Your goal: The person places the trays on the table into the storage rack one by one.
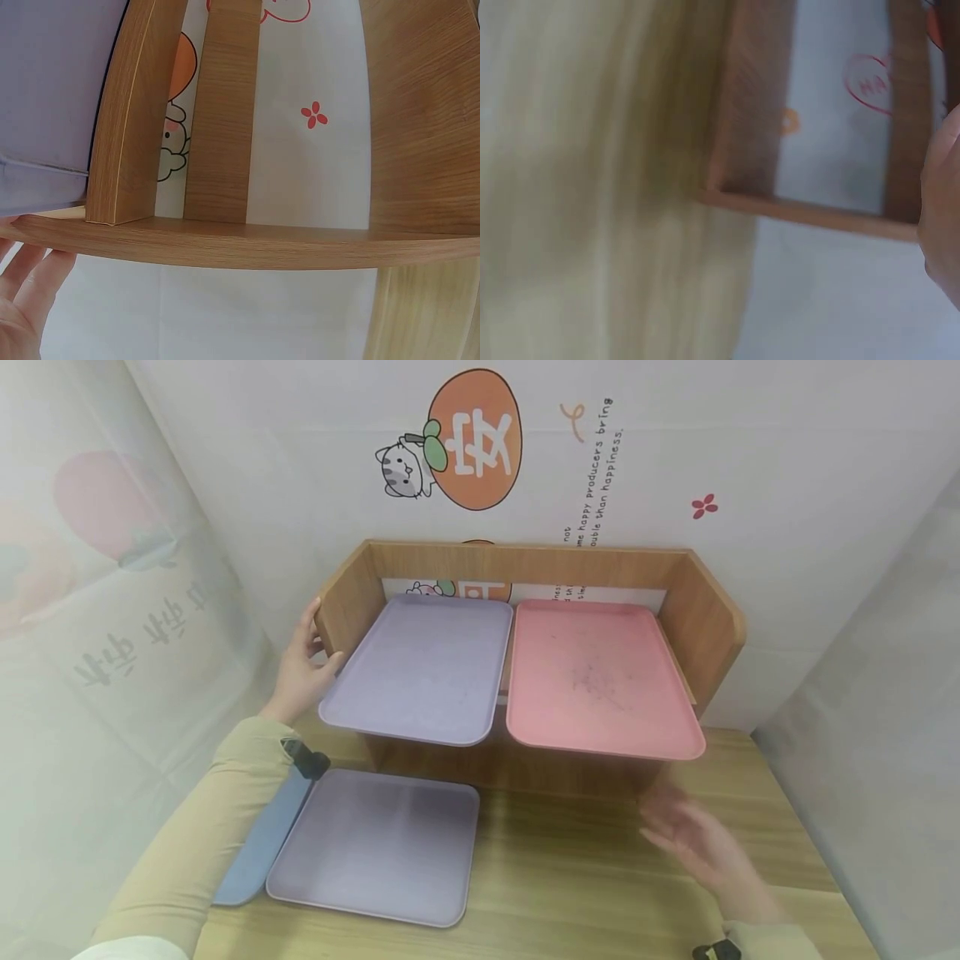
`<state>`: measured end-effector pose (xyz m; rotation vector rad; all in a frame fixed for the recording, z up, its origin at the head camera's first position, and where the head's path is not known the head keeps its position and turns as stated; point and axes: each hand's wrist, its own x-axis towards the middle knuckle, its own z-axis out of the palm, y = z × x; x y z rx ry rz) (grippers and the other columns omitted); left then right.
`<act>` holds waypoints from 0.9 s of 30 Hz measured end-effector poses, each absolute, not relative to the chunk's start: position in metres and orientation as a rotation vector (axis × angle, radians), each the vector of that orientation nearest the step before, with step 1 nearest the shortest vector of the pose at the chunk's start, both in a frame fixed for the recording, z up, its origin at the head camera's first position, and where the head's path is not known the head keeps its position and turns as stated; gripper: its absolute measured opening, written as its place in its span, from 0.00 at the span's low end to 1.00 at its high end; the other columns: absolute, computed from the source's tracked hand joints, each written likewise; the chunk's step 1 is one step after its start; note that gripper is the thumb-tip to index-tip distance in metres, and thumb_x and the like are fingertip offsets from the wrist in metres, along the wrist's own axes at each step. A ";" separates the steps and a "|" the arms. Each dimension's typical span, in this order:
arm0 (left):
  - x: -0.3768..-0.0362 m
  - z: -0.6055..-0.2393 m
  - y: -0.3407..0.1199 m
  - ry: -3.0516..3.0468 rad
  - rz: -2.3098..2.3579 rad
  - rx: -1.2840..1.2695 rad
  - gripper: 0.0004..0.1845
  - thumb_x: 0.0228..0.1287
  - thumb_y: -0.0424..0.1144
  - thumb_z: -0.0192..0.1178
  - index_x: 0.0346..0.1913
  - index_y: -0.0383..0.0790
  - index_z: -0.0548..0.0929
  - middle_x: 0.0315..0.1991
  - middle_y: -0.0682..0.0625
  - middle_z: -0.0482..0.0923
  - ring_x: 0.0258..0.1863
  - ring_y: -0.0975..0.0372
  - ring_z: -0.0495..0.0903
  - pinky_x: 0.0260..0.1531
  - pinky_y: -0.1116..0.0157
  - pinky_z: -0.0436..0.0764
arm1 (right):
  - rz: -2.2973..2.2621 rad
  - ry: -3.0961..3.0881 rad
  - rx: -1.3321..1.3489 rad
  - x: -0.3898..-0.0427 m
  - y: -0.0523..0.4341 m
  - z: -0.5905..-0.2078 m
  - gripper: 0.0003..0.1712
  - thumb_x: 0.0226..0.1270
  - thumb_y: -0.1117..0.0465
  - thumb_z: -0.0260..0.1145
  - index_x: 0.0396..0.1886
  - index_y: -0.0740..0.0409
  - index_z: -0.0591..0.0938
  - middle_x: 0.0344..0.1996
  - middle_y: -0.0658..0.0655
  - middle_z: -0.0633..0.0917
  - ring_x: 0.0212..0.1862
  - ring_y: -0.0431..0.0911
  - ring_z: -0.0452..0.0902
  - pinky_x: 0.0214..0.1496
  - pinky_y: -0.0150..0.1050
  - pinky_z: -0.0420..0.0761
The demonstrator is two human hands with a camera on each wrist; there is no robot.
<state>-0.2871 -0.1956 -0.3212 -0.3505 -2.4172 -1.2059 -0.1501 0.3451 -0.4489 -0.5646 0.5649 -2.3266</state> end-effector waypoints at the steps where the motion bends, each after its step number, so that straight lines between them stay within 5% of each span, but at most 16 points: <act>1: -0.287 -0.321 -0.196 -2.417 -1.208 -0.352 0.44 0.64 0.29 0.56 0.74 0.61 0.46 0.62 0.33 0.66 0.57 0.39 0.73 0.45 0.44 0.80 | -2.324 0.592 -0.553 -0.149 0.341 -0.455 0.31 0.76 0.65 0.23 0.64 0.57 0.70 0.62 0.62 0.74 0.65 0.52 0.69 0.69 0.47 0.66; 21: -0.285 -0.320 -0.195 -2.406 -1.212 -0.359 0.43 0.64 0.29 0.56 0.74 0.60 0.46 0.62 0.32 0.67 0.56 0.39 0.73 0.45 0.44 0.80 | -2.194 0.887 -0.325 -0.146 0.248 -0.535 0.23 0.78 0.62 0.35 0.55 0.45 0.77 0.55 0.52 0.77 0.59 0.45 0.73 0.67 0.43 0.69; 24: -0.286 -0.321 -0.195 -2.399 -1.212 -0.360 0.43 0.64 0.28 0.56 0.74 0.60 0.47 0.62 0.32 0.67 0.56 0.39 0.73 0.45 0.44 0.80 | -2.181 0.958 -0.291 -0.146 0.235 -0.539 0.20 0.78 0.62 0.37 0.59 0.48 0.71 0.54 0.55 0.77 0.59 0.48 0.73 0.67 0.47 0.69; 27: -0.286 -0.321 -0.195 -2.395 -1.214 -0.361 0.43 0.64 0.28 0.56 0.74 0.60 0.47 0.62 0.32 0.68 0.56 0.39 0.74 0.45 0.45 0.81 | -2.143 1.088 -0.256 -0.145 0.220 -0.542 0.25 0.78 0.62 0.38 0.70 0.62 0.53 0.55 0.57 0.76 0.58 0.51 0.74 0.66 0.52 0.69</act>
